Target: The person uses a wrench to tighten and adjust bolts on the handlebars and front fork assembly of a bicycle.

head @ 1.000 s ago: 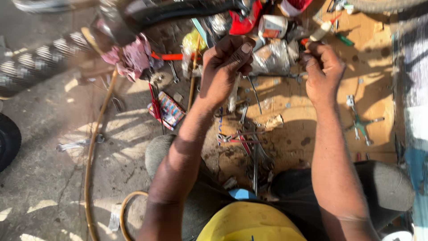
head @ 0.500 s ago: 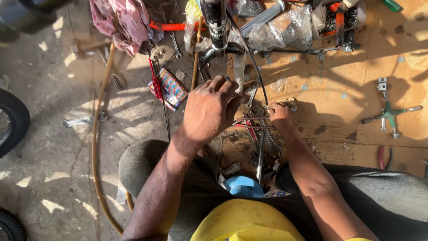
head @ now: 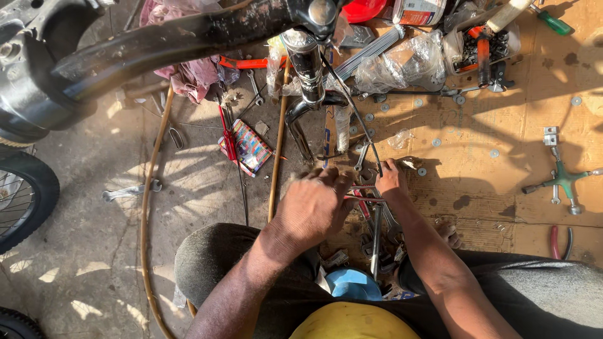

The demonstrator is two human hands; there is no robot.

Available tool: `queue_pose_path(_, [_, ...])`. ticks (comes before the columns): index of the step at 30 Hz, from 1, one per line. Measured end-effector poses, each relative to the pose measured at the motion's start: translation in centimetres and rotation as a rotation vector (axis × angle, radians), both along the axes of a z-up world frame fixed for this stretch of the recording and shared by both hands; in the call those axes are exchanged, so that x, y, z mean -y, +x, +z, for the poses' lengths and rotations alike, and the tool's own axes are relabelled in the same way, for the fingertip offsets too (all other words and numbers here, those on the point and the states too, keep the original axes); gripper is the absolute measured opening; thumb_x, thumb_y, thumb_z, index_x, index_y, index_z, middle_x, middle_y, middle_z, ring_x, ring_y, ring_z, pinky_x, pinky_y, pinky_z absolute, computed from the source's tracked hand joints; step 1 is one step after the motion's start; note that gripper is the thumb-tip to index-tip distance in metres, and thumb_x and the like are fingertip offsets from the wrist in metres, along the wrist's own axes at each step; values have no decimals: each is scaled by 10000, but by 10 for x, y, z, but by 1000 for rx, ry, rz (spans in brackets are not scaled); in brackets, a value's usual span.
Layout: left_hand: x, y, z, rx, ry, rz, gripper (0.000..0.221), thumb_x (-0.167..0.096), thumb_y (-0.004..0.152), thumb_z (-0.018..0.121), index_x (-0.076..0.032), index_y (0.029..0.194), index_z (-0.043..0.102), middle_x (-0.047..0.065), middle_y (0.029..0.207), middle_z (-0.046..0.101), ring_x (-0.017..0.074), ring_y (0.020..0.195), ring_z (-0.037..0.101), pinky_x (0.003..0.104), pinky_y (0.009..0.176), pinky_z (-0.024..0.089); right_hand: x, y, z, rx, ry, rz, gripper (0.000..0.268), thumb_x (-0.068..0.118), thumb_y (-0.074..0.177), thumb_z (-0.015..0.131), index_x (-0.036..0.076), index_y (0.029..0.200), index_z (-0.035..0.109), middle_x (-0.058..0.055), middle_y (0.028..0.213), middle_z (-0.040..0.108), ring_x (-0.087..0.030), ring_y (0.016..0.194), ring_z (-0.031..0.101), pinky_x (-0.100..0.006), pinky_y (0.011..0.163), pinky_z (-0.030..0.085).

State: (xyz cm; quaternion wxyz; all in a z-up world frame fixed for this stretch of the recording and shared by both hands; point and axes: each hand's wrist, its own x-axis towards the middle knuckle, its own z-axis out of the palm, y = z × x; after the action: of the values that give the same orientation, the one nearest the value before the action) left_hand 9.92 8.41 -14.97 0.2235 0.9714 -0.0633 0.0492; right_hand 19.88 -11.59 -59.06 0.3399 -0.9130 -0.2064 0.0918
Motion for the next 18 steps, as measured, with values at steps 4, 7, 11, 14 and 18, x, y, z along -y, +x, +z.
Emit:
queue_pose_path(4, [13,-4,-11,-493,16,-148,395,-204,1056,532,21,1380,528,145,883,690,257,670,682,429,607,579,6,1,-4,-34,-67,-8,584,-47,733,704,39,1309,654,-314,1476,478,-467,1289,538,-454,1073,472])
queue_pose_path(7, [29,-3,-21,-744,142,-273,454,-201,1131,430,42,1514,412,117,829,728,245,664,692,449,670,574,6,3,-2,-59,-153,-59,605,-44,702,723,52,1296,671,-318,1483,465,-475,1327,514,-445,1110,434])
queue_pose_path(11, [43,-16,-39,-381,115,-294,353,-148,805,649,40,1104,670,221,952,684,331,870,697,466,708,575,7,6,4,-58,-196,-180,425,108,758,807,70,1173,723,-285,1352,593,-520,1217,537,-492,1044,426])
queue_pose_path(14, [48,-28,-52,-300,17,-264,294,-147,838,651,12,1083,688,214,985,679,343,902,685,493,775,552,10,7,0,-157,-327,-187,317,191,818,811,61,1091,716,-216,1093,726,-455,1148,594,-482,1077,452])
queue_pose_path(18, [47,-35,-54,-288,42,-299,279,-154,820,665,10,1045,678,179,948,676,345,928,687,479,828,551,22,11,-8,-68,-236,-254,242,135,775,806,95,1001,728,-200,1007,728,-391,1051,644,-517,1091,419])
